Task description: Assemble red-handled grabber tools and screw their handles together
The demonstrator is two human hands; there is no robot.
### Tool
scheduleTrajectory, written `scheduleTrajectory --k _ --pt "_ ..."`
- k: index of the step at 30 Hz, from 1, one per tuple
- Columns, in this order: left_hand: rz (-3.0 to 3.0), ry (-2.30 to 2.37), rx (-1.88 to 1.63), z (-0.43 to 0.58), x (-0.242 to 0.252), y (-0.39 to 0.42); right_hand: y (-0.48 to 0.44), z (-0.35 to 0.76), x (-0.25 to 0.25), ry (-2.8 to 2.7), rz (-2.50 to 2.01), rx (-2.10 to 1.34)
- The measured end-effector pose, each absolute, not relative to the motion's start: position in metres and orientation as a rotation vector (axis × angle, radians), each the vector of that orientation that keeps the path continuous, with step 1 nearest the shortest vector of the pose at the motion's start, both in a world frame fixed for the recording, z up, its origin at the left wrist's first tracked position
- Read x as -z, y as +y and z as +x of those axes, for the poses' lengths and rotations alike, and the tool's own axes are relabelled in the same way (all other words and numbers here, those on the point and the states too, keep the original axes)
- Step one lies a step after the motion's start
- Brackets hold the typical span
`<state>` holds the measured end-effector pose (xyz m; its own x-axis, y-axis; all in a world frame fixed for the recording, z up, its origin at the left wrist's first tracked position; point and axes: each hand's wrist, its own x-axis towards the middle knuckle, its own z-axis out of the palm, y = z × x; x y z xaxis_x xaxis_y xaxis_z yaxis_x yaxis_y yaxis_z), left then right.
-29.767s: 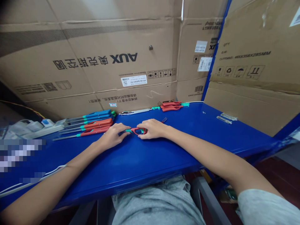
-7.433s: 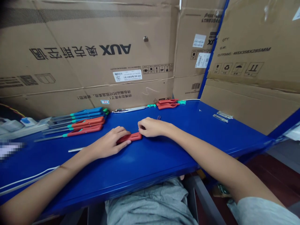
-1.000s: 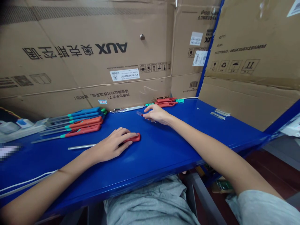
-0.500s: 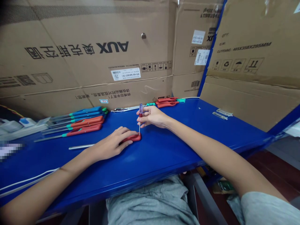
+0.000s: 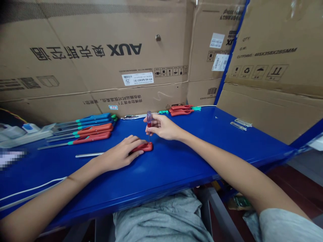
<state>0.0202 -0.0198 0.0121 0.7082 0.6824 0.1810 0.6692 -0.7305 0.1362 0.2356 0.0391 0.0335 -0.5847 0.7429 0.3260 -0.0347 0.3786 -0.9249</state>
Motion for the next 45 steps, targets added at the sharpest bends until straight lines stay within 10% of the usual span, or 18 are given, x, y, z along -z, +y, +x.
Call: scheduleTrajectory --k 45 --pt "2.845 1.151 -0.339 0.0213 -0.0117 -0.0192 0.0391 0.2337 -0.0280 -2.029 -0.712 -1.142"
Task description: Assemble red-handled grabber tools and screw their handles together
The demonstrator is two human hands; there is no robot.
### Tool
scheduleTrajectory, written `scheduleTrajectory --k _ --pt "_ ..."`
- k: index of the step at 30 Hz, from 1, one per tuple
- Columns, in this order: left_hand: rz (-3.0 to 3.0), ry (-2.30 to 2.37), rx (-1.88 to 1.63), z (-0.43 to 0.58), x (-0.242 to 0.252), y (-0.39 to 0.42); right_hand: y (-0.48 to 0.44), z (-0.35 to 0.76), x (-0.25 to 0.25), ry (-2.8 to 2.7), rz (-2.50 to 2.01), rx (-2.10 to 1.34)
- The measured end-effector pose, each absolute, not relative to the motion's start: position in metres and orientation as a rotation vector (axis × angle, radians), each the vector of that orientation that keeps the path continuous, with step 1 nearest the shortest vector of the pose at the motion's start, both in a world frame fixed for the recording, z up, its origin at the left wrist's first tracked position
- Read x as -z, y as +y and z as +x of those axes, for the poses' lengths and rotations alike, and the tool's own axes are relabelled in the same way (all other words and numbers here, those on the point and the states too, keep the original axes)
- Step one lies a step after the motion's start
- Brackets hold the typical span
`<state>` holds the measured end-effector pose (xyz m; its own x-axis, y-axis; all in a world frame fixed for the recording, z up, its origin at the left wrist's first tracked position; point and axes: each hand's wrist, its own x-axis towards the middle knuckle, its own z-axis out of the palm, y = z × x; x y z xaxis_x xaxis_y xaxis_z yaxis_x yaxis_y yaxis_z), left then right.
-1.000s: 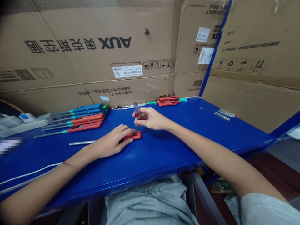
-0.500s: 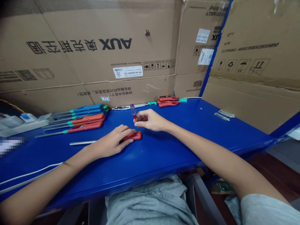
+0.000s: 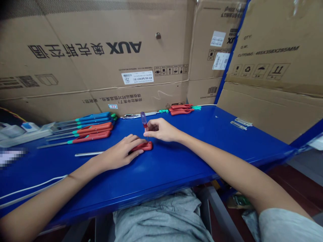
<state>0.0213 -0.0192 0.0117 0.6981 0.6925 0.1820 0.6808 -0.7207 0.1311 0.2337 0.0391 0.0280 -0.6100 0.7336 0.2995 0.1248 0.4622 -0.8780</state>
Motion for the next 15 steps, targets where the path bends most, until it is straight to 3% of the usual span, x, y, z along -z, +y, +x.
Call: scheduleTrajectory --k 15 --pt "2.844 1.159 -0.319 0.0212 -0.0110 -0.0196 0.0382 0.2330 -0.0268 -2.042 -0.720 -1.151"
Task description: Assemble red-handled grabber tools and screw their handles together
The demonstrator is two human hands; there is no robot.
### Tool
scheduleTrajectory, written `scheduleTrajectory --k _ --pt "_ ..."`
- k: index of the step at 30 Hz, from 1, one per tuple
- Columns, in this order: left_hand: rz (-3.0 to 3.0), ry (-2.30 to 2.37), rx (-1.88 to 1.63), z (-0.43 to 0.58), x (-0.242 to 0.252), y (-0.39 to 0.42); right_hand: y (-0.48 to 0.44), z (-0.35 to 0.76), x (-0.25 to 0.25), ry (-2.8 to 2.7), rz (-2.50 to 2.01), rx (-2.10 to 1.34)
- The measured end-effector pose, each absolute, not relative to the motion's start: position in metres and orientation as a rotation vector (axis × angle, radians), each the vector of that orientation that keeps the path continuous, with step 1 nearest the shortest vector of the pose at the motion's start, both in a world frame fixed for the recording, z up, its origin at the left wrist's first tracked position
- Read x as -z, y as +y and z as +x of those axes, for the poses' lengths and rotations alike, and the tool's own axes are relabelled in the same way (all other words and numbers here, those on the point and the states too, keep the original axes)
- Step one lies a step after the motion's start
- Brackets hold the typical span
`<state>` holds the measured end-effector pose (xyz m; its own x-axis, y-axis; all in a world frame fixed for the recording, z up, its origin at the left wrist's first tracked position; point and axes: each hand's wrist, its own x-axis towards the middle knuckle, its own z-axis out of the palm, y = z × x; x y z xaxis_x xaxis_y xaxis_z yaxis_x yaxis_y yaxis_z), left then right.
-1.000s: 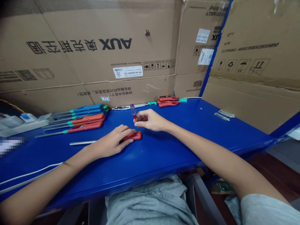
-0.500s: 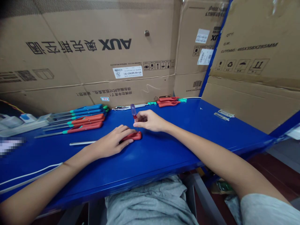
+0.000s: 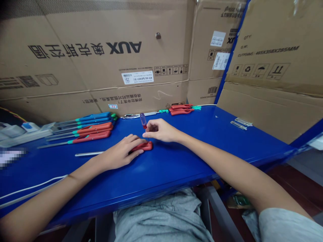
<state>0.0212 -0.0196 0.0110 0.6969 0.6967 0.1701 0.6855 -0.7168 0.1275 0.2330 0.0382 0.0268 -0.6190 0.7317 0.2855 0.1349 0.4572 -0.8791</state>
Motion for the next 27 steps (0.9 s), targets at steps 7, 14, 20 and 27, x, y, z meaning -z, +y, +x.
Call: scheduleTrajectory --k 7,14,20,27 --pt "2.844 1.163 -0.311 0.0206 -0.0110 -0.0195 0.0421 0.2355 -0.0253 -2.059 -0.651 -1.160" --pt "2.847 1.143 -0.326 0.0205 -0.0105 -0.0188 0.0433 0.2380 -0.0272 -2.137 -0.645 -1.197" --pt "2.850 1.146 -0.326 0.0197 -0.0097 -0.0188 0.0437 0.2382 -0.0276 -2.133 -0.656 -1.183" --pt "2.847 1.148 -0.333 0.0198 -0.0104 -0.0190 0.0435 0.2373 -0.0265 -2.115 -0.657 -1.201"
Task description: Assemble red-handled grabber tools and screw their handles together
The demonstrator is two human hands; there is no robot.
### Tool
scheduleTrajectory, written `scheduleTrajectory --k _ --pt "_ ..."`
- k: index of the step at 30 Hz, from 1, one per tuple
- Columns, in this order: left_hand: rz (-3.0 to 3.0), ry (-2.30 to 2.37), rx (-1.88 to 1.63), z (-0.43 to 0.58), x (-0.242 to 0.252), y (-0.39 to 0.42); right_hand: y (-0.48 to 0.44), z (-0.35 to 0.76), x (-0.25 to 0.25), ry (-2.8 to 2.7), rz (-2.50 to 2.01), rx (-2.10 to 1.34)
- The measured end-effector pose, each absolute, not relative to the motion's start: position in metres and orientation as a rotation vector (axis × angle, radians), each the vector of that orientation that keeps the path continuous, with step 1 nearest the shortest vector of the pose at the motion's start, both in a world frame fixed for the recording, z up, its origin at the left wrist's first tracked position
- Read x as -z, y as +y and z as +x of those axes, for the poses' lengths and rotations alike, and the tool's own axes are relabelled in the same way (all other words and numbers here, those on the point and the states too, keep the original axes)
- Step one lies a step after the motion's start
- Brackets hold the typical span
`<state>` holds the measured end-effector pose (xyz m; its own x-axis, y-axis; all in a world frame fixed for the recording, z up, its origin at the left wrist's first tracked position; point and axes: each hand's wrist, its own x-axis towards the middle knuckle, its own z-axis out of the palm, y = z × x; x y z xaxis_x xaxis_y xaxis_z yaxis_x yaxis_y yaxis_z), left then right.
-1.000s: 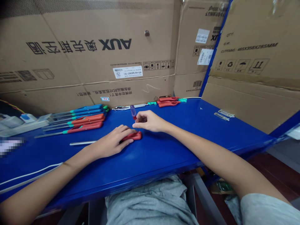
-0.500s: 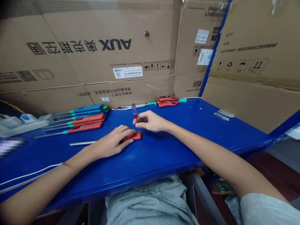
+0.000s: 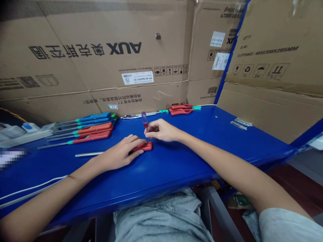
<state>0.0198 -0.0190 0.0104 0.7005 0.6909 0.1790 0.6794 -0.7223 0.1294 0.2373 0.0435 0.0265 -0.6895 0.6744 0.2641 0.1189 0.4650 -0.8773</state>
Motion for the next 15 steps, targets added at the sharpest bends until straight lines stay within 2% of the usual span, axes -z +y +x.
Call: scheduleTrajectory --k 15 --pt "2.849 1.158 -0.326 0.0203 -0.0104 -0.0195 0.0426 0.2354 -0.0254 -2.100 -0.691 -1.179"
